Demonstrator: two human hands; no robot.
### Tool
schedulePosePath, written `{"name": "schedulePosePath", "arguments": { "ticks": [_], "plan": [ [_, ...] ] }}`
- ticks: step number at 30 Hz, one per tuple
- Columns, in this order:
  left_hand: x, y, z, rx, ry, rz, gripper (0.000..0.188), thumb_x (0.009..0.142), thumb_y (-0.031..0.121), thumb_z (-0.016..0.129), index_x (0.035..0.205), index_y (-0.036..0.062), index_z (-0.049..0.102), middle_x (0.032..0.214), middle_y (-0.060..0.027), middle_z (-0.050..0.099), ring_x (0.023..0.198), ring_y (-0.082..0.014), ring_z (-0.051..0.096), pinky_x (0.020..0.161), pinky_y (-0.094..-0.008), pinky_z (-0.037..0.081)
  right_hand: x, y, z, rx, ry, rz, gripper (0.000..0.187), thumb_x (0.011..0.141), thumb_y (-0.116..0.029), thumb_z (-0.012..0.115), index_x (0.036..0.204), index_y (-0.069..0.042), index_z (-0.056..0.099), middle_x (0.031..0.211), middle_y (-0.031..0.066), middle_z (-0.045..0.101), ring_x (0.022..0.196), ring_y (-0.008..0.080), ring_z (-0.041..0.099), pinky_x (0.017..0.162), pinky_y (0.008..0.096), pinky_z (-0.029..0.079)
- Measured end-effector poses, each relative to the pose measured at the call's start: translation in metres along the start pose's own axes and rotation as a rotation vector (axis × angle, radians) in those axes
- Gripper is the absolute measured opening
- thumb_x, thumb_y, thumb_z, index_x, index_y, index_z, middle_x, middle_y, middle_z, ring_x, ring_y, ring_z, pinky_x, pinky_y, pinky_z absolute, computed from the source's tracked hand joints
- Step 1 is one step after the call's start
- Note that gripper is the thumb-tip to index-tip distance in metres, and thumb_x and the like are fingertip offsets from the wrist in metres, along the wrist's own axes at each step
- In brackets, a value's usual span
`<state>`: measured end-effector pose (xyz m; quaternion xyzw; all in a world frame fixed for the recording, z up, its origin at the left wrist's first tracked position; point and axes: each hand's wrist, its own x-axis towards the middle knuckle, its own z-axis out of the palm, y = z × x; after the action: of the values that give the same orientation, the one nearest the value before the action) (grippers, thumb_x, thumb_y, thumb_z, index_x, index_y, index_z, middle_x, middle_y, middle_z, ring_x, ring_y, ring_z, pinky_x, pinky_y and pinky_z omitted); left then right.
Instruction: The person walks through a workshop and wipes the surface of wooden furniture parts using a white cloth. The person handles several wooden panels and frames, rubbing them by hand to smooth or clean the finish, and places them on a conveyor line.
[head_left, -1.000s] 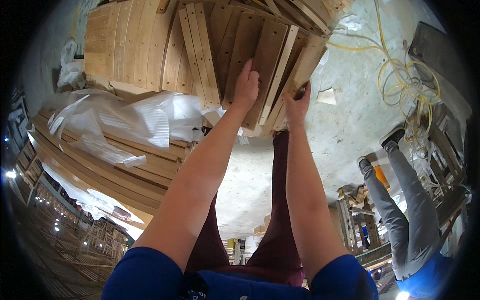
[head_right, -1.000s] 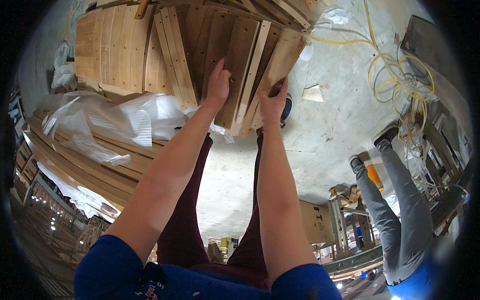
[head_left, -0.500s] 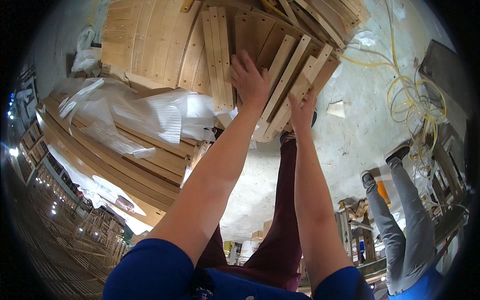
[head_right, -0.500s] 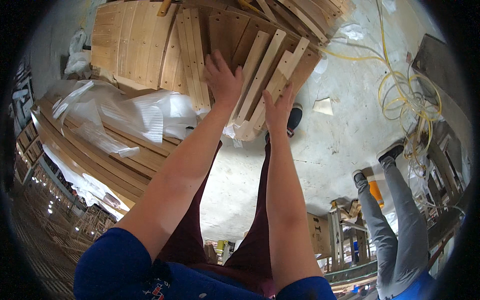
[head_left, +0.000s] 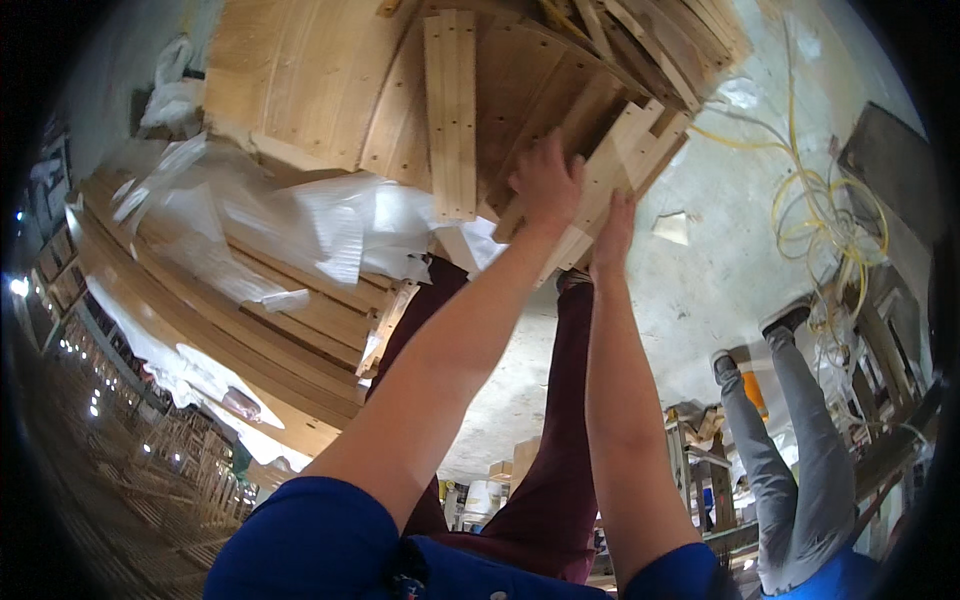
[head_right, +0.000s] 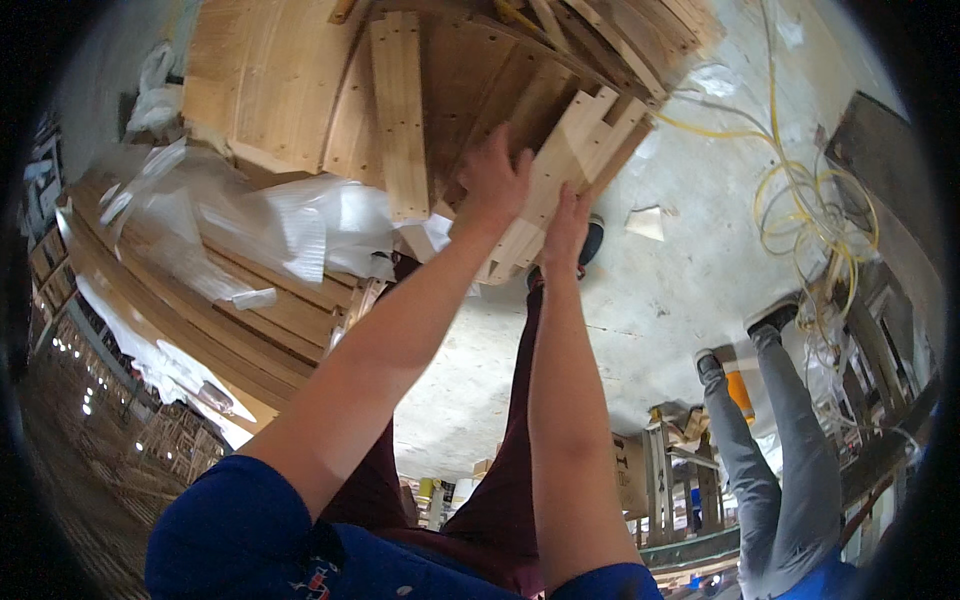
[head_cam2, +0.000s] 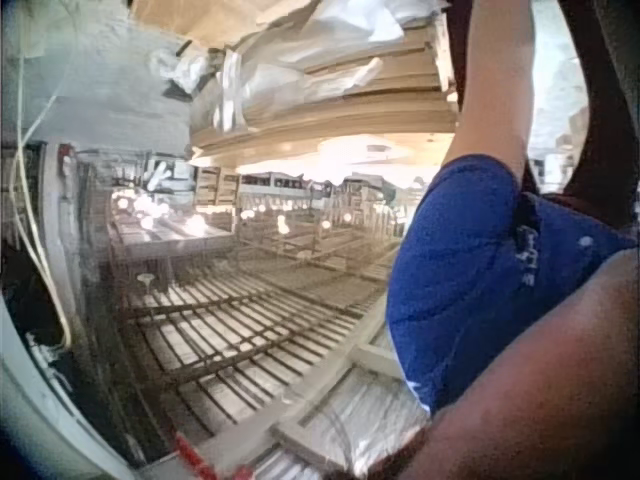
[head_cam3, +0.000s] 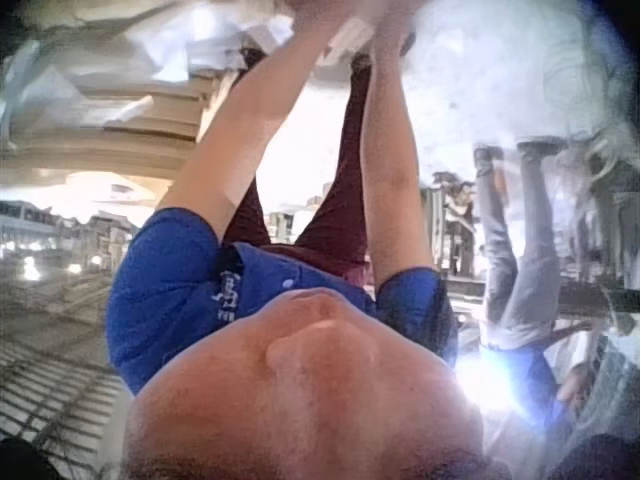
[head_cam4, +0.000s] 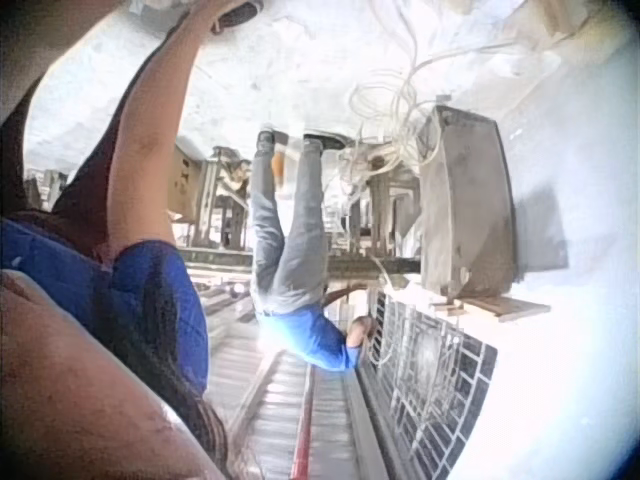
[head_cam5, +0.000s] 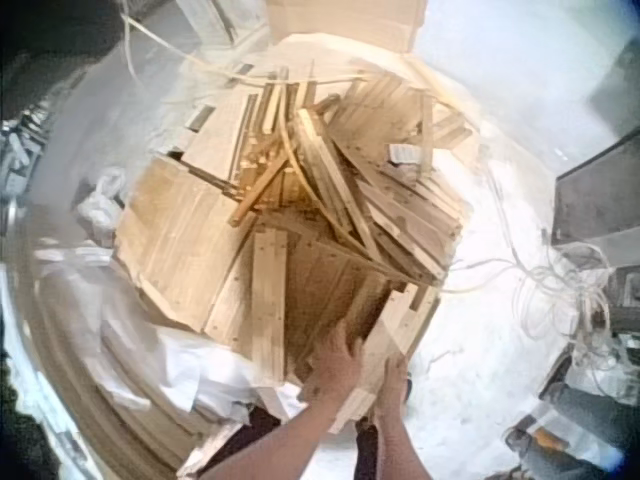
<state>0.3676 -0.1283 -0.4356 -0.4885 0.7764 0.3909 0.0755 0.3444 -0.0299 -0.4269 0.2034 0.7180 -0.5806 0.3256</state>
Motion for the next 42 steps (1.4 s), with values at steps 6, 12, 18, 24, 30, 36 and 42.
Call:
{"name": "schedulePosePath", "arguments": {
  "ticks": [6, 12, 18, 24, 30, 36, 42],
  "plan": [
    [-0.042, -0.001, 0.000, 0.023, 0.109, 0.300, 0.048, 0.084, 0.024, 0.052, 0.127, 0.0061, 0.040, 0.118, -0.0206, 0.051, 0.110, -0.0357, 0.047, 0.090, -0.0489, 0.035, -0.002, -0.007, -0.002, -0.035, -0.017, -0.008, 0.056, 0.091, -0.030, 0.047, 0.135, 0.000, 0.029, 0.128, 0.0179, 0.041, 0.116, 0.0249, 0.042, 0.097, 0.0339, 0.034],
    [0.022, -0.094, -0.095, 0.157, 0.466, 0.319, 0.056, 0.083, 0.031, 0.056, 0.129, 0.0054, 0.036, 0.115, -0.0220, 0.049, 0.104, -0.0366, 0.046, 0.090, -0.0472, 0.035, -0.031, -0.027, 0.062, -0.537, 0.128, -0.488, 0.075, 0.076, -0.026, 0.067, 0.135, -0.001, 0.028, 0.135, 0.0173, 0.034, 0.120, 0.0289, 0.037, 0.098, 0.0400, 0.033],
    [0.091, -0.173, -0.168, 0.512, 0.374, -0.091, 0.076, 0.083, 0.039, 0.054, 0.137, -0.0023, 0.021, 0.143, -0.0235, 0.014, 0.133, -0.0400, 0.012, 0.103, -0.0558, 0.019, -0.037, -0.025, 0.204, -1.006, -0.029, -0.570, 0.095, 0.065, -0.025, 0.075, 0.141, -0.014, 0.018, 0.142, 0.0164, 0.024, 0.113, 0.0408, 0.038, 0.094, 0.0449, 0.038],
    [0.073, -0.163, -0.130, 0.551, 0.303, -0.093, 0.078, 0.082, 0.043, 0.053, 0.138, 0.0008, 0.020, 0.141, -0.0250, 0.018, 0.129, -0.0440, 0.016, 0.103, -0.0560, 0.019, -0.024, -0.004, 0.199, -0.831, 0.026, -0.558, 0.089, 0.065, -0.016, 0.066, 0.141, -0.014, 0.020, 0.133, 0.0200, 0.033, 0.112, 0.0387, 0.040, 0.095, 0.0468, 0.036],
    [0.105, -0.180, -0.188, 0.703, 0.220, 0.125, 0.080, 0.078, 0.054, 0.056, 0.137, 0.0089, 0.027, 0.136, -0.0181, 0.028, 0.121, -0.0362, 0.031, 0.096, -0.0520, 0.031, -0.029, 0.000, 0.159, -0.816, 0.222, -0.487, 0.086, 0.066, -0.015, 0.064, 0.140, -0.007, 0.020, 0.130, 0.0219, 0.034, 0.118, 0.0395, 0.035, 0.099, 0.0456, 0.032],
    [0.125, -0.181, -0.213, 0.836, 0.224, 0.310, 0.074, 0.077, 0.044, 0.061, 0.136, 0.0107, 0.030, 0.131, -0.0171, 0.037, 0.118, -0.0348, 0.037, 0.093, -0.0460, 0.039, -0.028, -0.006, 0.146, -0.850, 0.234, -0.635, 0.078, 0.072, -0.014, 0.064, 0.138, -0.007, 0.024, 0.129, 0.0197, 0.036, 0.115, 0.0359, 0.038, 0.095, 0.0435, 0.035],
    [0.138, -0.171, -0.249, 0.027, -0.142, -0.065, 0.061, 0.076, 0.025, 0.062, 0.129, 0.0076, 0.038, 0.116, -0.0191, 0.050, 0.117, -0.0356, 0.038, 0.094, -0.0407, 0.040, -0.055, -0.023, 0.154, -0.334, 0.001, -0.495, 0.049, 0.081, -0.005, 0.056, 0.128, -0.005, 0.039, 0.109, 0.0094, 0.051, 0.086, 0.0152, 0.052, 0.070, 0.0263, 0.044]
  ]
}}
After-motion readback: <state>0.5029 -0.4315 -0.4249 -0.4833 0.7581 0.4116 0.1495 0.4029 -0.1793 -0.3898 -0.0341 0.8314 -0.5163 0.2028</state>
